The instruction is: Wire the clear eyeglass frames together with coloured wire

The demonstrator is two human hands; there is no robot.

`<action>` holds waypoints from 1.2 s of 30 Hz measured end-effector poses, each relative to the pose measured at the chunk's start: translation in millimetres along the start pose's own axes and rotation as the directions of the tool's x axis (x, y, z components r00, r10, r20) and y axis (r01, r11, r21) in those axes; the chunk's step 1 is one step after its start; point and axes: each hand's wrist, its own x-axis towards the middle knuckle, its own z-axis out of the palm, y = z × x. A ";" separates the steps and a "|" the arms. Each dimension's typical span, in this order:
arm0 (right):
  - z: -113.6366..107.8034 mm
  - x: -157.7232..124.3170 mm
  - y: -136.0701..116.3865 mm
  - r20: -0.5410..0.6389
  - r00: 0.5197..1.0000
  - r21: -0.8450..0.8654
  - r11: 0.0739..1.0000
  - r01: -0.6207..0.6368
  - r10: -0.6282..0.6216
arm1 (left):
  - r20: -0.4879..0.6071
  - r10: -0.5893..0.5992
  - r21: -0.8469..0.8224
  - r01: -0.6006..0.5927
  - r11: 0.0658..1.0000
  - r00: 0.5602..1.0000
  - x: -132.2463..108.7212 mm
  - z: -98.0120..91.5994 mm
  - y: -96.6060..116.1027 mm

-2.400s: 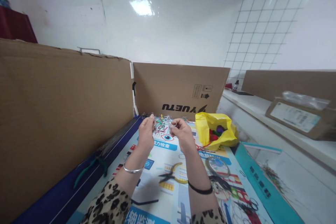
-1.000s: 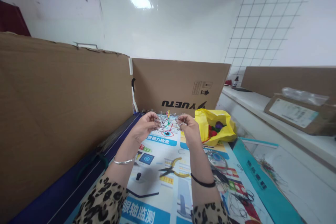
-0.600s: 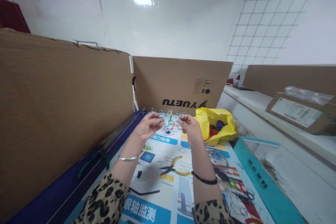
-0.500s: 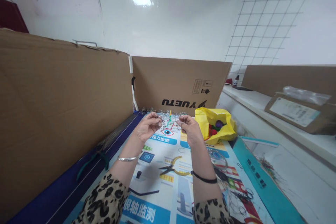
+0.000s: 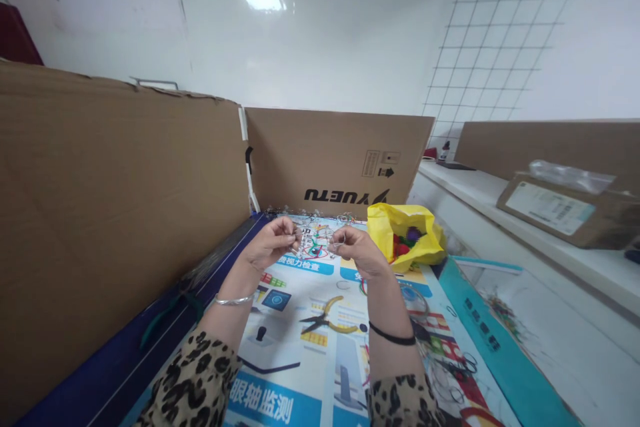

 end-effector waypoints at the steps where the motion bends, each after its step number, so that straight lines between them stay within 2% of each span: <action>1: -1.0 -0.6 -0.5 0.006 1.000 -0.010 1.000 -0.004 0.004 | 0.014 0.005 -0.011 -0.004 1.000 1.000 0.3 0.3 -1.3; 5: -5.1 -2.9 -3.6 -0.011 1.000 0.036 0.999 -0.016 0.016 | 0.066 0.034 -0.074 -0.029 0.997 0.997 -0.2 5.1 -4.3; 9: -7.9 -3.2 -3.6 -0.018 0.998 0.097 0.994 -0.050 0.052 | 0.080 0.014 -0.075 -0.008 0.997 0.997 -1.3 8.4 -4.7; 13: -8.0 -0.9 -1.6 -0.028 0.999 0.132 0.991 -0.039 0.043 | 0.002 0.044 -0.111 -0.043 0.993 0.999 0.9 10.9 -7.5; 20: -6.7 6.0 6.7 -0.114 0.993 0.169 0.985 -0.020 0.040 | -0.122 0.019 -0.208 -0.044 0.977 0.992 8.0 19.4 -16.3; 27: -6.1 10.1 17.7 -0.100 0.994 0.201 0.979 -0.025 0.046 | -0.266 -0.086 -0.302 0.002 0.953 0.960 13.8 12.2 -20.3; 32: -5.9 11.0 21.3 -0.122 0.991 0.178 0.983 -0.035 0.057 | -0.335 -0.138 -0.285 0.039 0.958 0.932 16.6 13.1 -23.4; 36: -5.5 11.8 21.4 -0.123 0.992 0.131 0.991 -0.022 0.038 | -0.354 -0.093 -0.187 0.027 0.982 0.930 18.2 12.8 -26.3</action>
